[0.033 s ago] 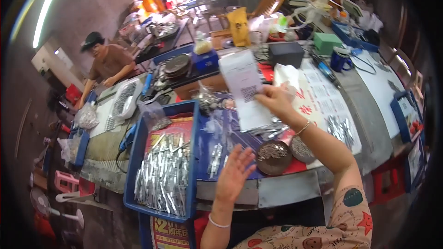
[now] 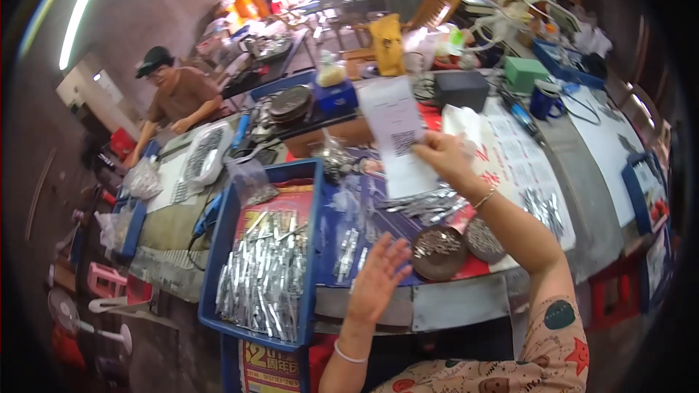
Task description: Assembling small metal pins and components manually at a factory workbench.
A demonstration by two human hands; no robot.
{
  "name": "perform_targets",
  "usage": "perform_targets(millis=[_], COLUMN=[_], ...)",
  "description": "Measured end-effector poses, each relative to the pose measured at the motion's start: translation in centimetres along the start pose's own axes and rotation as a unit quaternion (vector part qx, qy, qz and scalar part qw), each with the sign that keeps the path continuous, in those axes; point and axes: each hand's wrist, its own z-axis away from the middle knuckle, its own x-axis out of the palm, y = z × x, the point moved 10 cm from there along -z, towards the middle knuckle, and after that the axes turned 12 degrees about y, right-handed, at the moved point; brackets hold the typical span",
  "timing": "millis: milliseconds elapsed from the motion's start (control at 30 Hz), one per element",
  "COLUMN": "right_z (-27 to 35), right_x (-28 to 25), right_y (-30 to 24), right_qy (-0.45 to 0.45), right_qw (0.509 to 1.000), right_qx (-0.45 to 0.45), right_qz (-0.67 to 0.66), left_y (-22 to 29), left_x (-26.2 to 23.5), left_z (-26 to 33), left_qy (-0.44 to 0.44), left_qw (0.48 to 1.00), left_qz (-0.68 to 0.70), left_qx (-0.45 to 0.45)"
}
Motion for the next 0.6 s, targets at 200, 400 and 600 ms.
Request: perform_targets(millis=[200, 400, 600], right_z=[-8.2, -17.3, -20.2], right_x=[-0.8, -2.0, 1.2], right_y=[4.6, 9.5, 7.6], right_qy=[0.057, 0.156, 0.119], right_qw=[0.992, 0.982, 0.988], right_qx=[0.057, 0.011, -0.041], right_qz=[-0.101, 0.102, 0.086], left_y=[-2.3, -2.8, -3.2], left_x=[0.2, -1.7, -0.8], left_z=[2.7, 2.5, 2.3], left_qy=[-0.091, -0.054, -0.104], left_qw=[0.995, 0.994, 0.987], left_qz=[-0.043, -0.077, -0.112], left_qx=[0.005, 0.051, 0.052])
